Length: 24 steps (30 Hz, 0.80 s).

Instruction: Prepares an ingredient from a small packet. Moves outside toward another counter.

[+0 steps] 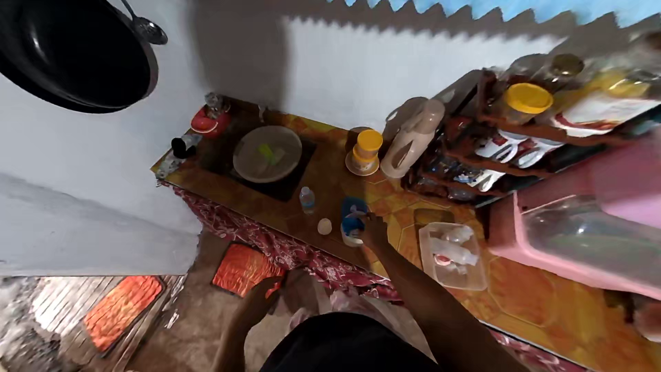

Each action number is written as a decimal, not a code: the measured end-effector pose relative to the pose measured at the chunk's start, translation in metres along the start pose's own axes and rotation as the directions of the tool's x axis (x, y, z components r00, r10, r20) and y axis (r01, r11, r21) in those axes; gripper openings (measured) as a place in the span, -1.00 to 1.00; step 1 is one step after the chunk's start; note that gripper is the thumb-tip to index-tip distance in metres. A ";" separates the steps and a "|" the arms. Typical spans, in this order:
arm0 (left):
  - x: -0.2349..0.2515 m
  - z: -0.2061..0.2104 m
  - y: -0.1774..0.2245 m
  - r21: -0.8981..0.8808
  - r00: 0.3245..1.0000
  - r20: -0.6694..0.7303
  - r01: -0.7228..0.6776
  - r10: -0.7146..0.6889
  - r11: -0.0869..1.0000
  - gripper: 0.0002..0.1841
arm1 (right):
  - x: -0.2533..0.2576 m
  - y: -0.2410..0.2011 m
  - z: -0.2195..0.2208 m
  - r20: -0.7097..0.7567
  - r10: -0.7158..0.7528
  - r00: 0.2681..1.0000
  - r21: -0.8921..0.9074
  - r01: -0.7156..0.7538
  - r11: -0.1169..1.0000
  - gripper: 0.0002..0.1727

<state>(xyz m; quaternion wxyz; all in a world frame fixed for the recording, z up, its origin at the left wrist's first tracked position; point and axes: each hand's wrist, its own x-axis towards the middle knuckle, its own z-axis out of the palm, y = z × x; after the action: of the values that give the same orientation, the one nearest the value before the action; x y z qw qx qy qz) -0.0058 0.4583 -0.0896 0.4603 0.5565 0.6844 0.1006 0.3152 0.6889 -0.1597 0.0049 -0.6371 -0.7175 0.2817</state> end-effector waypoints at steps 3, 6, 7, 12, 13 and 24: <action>0.051 0.006 0.054 0.075 0.991 0.107 -0.086 0.077 0.994 -0.50 | 0.011 0.011 0.000 -0.028 -0.034 0.999 0.082 0.036 0.996 -0.51; 0.101 0.024 0.084 0.066 0.987 0.128 -0.104 0.095 0.992 -0.35 | 0.009 0.017 -0.002 -0.066 -0.045 0.997 0.164 0.056 0.985 -0.57; 0.118 0.033 0.090 0.057 0.987 0.134 -0.100 0.091 0.993 -0.31 | 0.008 0.016 -0.004 -0.054 -0.031 0.998 0.176 0.040 0.984 -0.57; 0.197 0.075 0.117 -0.061 0.977 0.081 -0.194 0.198 0.979 -0.19 | 0.013 0.008 -0.016 -0.004 0.008 1.000 0.176 -0.007 0.984 -0.56; 0.208 0.081 0.123 -0.111 0.982 0.051 -0.173 0.180 0.979 -0.13 | 0.013 0.006 -0.019 0.010 0.023 1.000 0.193 -0.025 0.981 -0.57; 0.240 0.088 0.133 -0.090 0.998 0.062 0.012 -0.006 0.996 -0.10 | 0.009 0.019 -0.043 0.083 0.052 0.995 0.385 -0.080 0.920 -0.60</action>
<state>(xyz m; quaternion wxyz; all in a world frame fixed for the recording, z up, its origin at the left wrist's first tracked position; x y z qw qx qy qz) 0.1591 0.6781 -0.1758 0.5063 0.5348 0.6672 0.1121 0.3469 0.7154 -0.1346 0.0957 -0.6371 -0.6253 0.4404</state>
